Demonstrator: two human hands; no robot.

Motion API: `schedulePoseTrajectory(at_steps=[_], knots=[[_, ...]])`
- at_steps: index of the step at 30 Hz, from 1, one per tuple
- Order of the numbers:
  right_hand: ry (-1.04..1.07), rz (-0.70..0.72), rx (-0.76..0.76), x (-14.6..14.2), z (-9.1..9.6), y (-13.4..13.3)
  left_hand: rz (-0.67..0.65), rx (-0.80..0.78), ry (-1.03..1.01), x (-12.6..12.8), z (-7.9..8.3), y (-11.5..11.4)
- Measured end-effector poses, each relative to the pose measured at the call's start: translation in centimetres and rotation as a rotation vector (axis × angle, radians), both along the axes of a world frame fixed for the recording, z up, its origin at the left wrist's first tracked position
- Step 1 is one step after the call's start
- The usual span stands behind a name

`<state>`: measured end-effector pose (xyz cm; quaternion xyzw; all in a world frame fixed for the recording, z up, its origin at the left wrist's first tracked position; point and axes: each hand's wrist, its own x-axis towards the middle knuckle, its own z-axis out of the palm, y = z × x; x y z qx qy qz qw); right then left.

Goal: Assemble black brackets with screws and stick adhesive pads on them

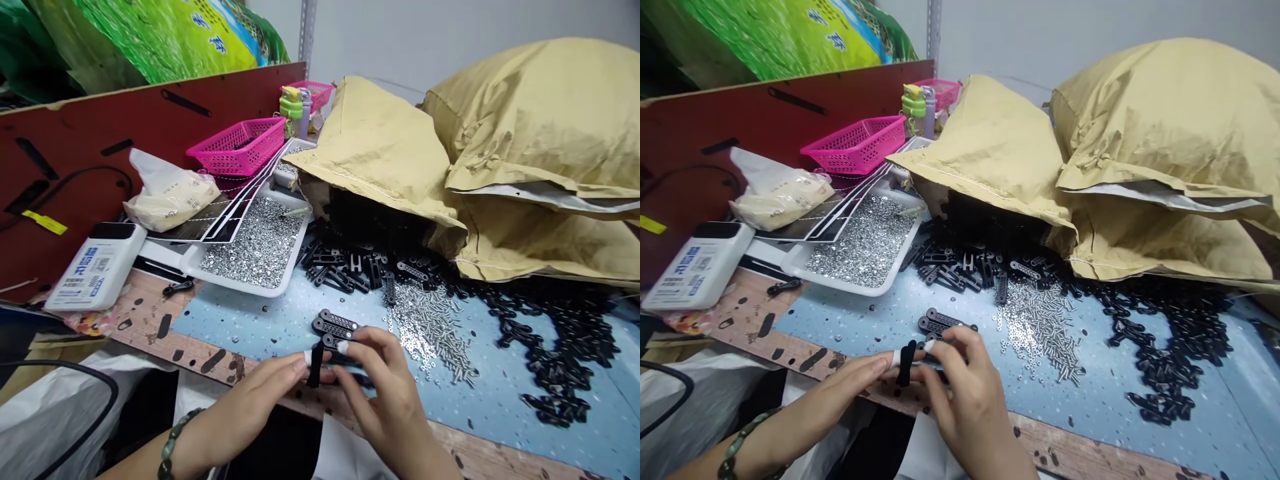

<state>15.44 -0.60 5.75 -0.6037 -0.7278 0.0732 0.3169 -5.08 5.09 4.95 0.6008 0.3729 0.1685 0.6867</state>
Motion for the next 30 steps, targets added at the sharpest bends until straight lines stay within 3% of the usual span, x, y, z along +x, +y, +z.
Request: schedulePoseTrajectory(at_steps=[3, 5, 8, 10, 12, 15, 17, 22, 30], knots=[[-0.106, 0.124, 0.094, -1.1, 0.7, -0.1, -0.012, -0.027, 0.023, 0.3, -0.1, -0.1], [-0.151, 0.176, 0.188, -1.4, 0.5, -0.3, -0.018, -0.138, -0.025, 0.7, -0.1, -0.2], [0.018, 0.266, 0.202, -0.9, -0.2, -1.0, 0.036, -0.272, -0.124, 1.1, -0.4, -0.1], [0.309, 0.160, 0.110, -0.1, -0.7, -1.3, 0.075, -0.080, -0.055, 1.0, -0.9, 0.1], [0.645, -0.092, -0.015, 0.7, -1.3, -1.2, 0.039, 0.334, 0.109, 0.8, -1.6, 0.3], [0.994, -0.360, -0.224, 1.6, -2.2, -0.3, -0.183, 0.926, 0.287, 0.8, -2.4, 0.8], [1.090, -0.397, -0.335, 1.7, -3.0, 0.5, -0.315, 1.144, 0.337, 1.2, -2.6, 1.0], [1.081, -0.467, -0.474, 1.6, -4.4, 1.2, -0.364, 1.305, 0.397, 2.1, -2.8, 1.1], [0.998, -0.470, -0.506, 1.3, -4.2, 1.5, -0.355, 1.313, 0.428, 2.3, -2.7, 0.8]])
